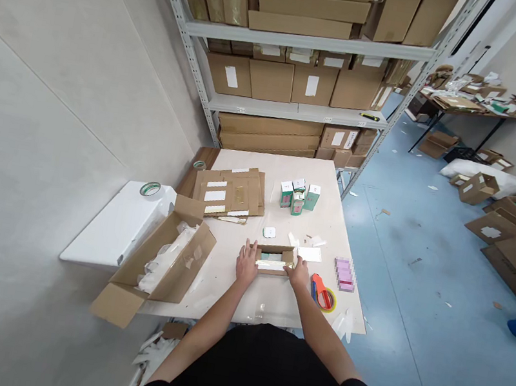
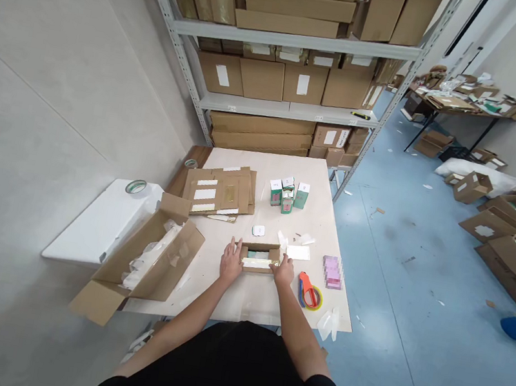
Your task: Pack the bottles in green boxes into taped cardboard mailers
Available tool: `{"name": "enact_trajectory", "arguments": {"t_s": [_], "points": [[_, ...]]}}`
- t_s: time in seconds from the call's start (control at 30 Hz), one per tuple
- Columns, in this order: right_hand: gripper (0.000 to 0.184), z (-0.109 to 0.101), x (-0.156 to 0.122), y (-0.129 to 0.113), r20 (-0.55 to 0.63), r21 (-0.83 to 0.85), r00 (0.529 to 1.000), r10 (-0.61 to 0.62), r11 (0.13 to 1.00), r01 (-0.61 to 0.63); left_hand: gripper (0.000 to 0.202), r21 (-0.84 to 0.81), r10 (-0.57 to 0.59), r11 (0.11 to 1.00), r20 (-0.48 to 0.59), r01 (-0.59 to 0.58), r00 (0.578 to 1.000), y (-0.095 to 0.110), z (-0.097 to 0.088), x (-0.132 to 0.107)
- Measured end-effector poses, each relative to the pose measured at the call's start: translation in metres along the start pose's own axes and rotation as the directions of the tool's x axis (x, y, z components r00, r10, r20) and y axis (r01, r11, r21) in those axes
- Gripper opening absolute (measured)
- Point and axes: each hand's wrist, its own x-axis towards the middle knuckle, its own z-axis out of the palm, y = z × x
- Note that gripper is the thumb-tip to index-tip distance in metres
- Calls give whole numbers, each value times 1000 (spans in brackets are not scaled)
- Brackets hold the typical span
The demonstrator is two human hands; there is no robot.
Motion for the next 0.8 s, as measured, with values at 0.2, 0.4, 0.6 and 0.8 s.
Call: {"name": "enact_trajectory", "arguments": {"t_s": [0.2,0.4,0.6,0.8], "points": [[78,1,3,0,9,20,1000,18,1000,-19,74,99,201,969,204,-224,958,7,1,10],[75,1,3,1,21,47,1000,-21,999,20,76,164,195,943,430,-289,882,9,21,5],[69,-12,0,31,-65,114,981,-181,976,188,70,248,181,912,469,-325,865,14,23,14],[64,-36,-3,96,-169,158,984,-51,984,78,74,184,283,881,532,-435,798,43,39,7]]}}
